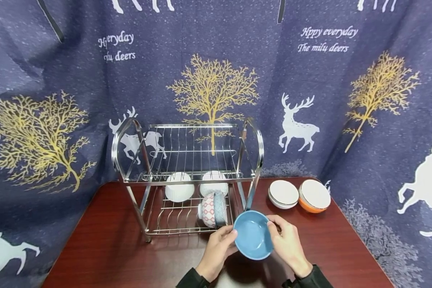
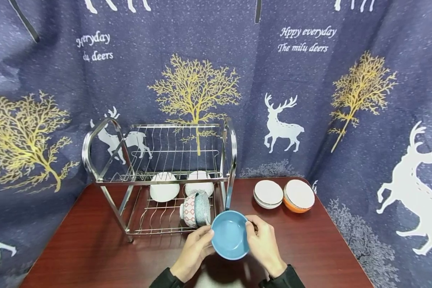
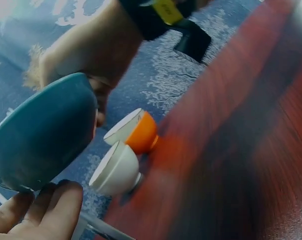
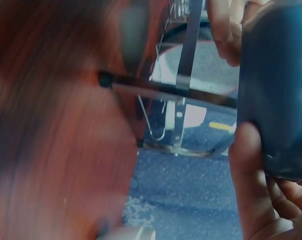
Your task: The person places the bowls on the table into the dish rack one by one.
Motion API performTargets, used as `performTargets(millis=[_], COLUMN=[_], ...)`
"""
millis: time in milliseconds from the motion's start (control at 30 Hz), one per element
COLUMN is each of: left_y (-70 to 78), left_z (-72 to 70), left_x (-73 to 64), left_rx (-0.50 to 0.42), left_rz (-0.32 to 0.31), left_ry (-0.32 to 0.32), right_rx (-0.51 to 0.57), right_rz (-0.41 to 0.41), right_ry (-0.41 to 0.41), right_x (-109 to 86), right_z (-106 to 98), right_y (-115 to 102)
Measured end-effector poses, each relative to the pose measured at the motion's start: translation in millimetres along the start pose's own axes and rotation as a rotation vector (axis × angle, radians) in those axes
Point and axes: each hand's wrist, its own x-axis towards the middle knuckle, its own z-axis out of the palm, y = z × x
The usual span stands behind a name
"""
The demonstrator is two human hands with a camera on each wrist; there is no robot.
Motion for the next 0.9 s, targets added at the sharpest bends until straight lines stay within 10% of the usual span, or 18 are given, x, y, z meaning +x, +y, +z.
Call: performTargets(millis=[900], left_y=[31.5], left_z=[-39.6], left_x=[-17.1], left_rx=[0.070], left_rz=[0.089], left_ry=[0.115], right_rx=[0.269], right_rz=[0.046], right_ry=[0.043], right_x=[-0.8], right_z=[43.6], right_y=[-16.8])
